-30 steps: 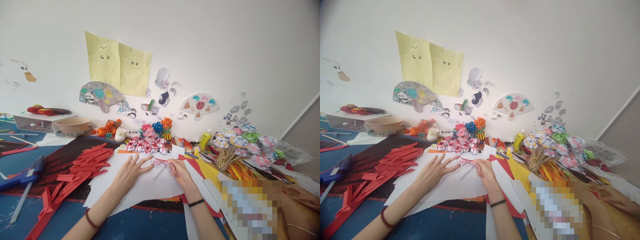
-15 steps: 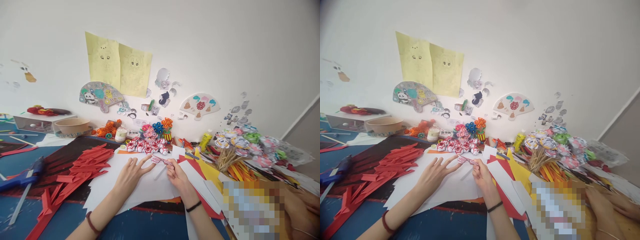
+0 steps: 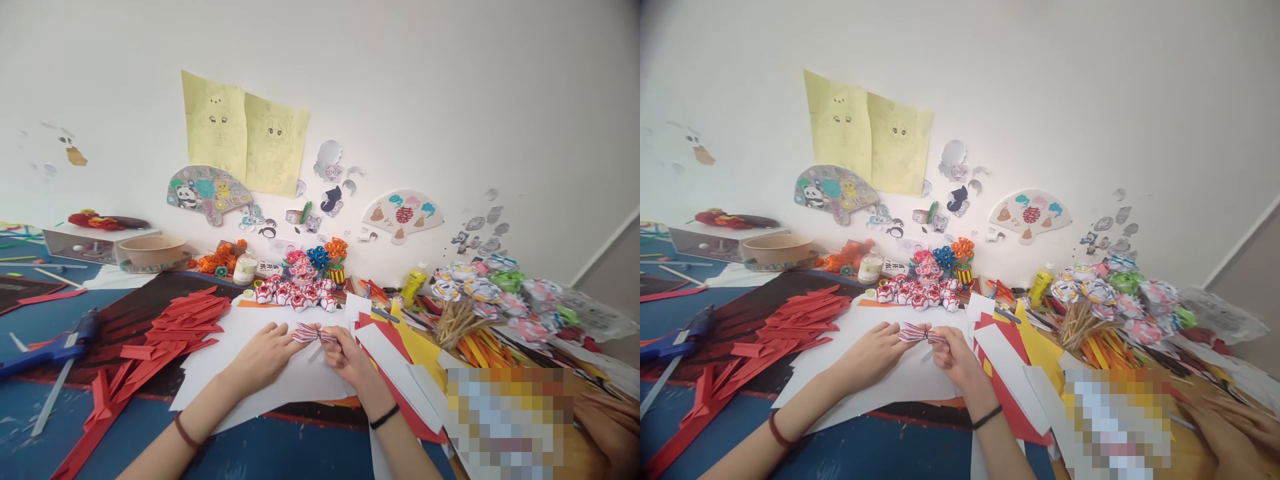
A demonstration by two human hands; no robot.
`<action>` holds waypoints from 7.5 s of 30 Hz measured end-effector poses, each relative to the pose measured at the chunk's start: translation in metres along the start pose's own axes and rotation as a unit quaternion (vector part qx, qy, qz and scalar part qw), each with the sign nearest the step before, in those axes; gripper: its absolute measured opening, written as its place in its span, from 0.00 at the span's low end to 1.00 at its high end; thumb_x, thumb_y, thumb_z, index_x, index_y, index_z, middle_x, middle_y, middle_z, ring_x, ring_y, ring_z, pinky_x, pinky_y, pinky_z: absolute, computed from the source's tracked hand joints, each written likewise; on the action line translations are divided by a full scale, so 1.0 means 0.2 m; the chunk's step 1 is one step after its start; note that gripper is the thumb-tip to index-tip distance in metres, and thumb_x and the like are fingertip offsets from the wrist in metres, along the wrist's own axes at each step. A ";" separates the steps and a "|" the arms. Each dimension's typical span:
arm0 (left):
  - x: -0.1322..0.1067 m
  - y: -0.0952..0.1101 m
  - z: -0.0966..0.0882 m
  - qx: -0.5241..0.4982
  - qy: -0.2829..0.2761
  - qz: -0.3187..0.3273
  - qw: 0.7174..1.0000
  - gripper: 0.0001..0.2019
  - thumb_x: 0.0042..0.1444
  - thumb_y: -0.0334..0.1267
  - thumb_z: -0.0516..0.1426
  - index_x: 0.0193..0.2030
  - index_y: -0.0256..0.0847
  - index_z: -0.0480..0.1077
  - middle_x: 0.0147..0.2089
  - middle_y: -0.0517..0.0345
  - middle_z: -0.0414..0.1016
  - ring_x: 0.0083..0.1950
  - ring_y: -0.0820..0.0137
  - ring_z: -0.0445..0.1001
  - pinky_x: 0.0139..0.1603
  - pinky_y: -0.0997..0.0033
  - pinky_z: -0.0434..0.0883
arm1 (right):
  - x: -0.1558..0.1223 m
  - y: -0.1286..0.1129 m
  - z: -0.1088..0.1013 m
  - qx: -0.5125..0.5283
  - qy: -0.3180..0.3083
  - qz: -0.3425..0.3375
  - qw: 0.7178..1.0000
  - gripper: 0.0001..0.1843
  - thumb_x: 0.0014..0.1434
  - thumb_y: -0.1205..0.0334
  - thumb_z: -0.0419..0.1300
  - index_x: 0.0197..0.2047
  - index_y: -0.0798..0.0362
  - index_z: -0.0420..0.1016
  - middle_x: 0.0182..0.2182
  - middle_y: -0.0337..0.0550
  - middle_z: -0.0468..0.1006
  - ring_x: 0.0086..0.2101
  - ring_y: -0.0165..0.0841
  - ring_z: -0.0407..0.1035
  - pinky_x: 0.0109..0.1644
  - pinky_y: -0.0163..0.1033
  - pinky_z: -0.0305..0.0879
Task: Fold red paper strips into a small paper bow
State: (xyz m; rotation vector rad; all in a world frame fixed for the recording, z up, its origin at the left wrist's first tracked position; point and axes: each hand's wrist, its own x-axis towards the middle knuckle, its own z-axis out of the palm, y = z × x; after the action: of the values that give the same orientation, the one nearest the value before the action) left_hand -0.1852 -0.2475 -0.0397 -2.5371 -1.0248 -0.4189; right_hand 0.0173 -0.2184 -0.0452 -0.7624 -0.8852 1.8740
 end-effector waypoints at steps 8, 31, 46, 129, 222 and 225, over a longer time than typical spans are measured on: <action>-0.02 0.05 -0.02 -0.231 0.065 -0.049 0.970 0.21 0.60 0.30 0.49 0.61 0.42 0.57 0.56 0.49 0.67 0.54 0.63 0.66 0.53 0.63 0.65 | -0.04 0.00 0.06 -0.199 -0.052 -0.120 0.971 0.23 0.60 0.44 0.54 0.26 0.57 0.68 0.18 0.32 0.61 0.14 0.19 0.47 0.17 0.28 0.41; 0.02 0.02 0.02 -0.455 0.136 -0.305 0.826 0.18 0.59 0.50 0.52 0.52 0.44 0.66 0.44 0.55 0.76 0.37 0.68 0.75 0.36 0.69 0.71 | -0.02 -0.07 -0.02 -0.384 0.013 -0.211 0.899 0.20 0.56 0.45 0.58 0.29 0.55 0.75 0.19 0.34 0.62 0.20 0.25 0.52 0.22 0.30 0.46; 0.02 0.03 -0.02 -0.539 0.120 -0.256 0.794 0.14 0.59 0.47 0.54 0.38 0.38 0.73 0.34 0.56 0.77 0.33 0.70 0.72 0.34 0.73 0.68 | -0.03 0.03 0.05 -0.430 -0.004 -0.286 0.856 0.12 0.53 0.54 0.64 0.38 0.51 0.80 0.35 0.44 0.79 0.36 0.36 0.72 0.40 0.38 0.70; 0.02 -0.05 0.01 -0.535 0.165 -0.289 0.777 0.21 0.52 0.47 0.60 0.51 0.42 0.70 0.41 0.56 0.77 0.36 0.69 0.73 0.38 0.71 0.70 | -0.03 0.01 0.00 -0.519 0.058 -0.385 0.761 0.12 0.57 0.56 0.62 0.43 0.49 0.79 0.41 0.45 0.81 0.40 0.41 0.75 0.45 0.44 0.72; 0.03 0.07 0.08 -0.439 0.020 -0.241 0.865 0.20 0.65 0.47 0.42 0.39 0.43 0.72 0.35 0.59 0.77 0.34 0.69 0.71 0.37 0.74 0.63 | 0.02 0.18 -0.03 -0.656 0.042 -0.381 0.650 0.11 0.63 0.73 0.48 0.32 0.53 0.65 0.26 0.39 0.70 0.26 0.31 0.67 0.31 0.34 0.63; 0.03 0.07 0.08 -0.406 0.011 -0.251 0.879 0.20 0.65 0.47 0.42 0.37 0.43 0.71 0.31 0.60 0.75 0.31 0.69 0.69 0.34 0.74 0.61 | 0.02 0.18 -0.03 -0.653 0.041 -0.379 0.655 0.10 0.63 0.73 0.49 0.32 0.53 0.64 0.26 0.39 0.70 0.26 0.31 0.67 0.30 0.34 0.63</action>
State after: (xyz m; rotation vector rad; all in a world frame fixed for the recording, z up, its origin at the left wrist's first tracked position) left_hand -0.1687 -0.2462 -0.0543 -2.8806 -1.7977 -1.2454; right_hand 0.0039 -0.2261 -0.0788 -0.9914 -2.0982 0.2013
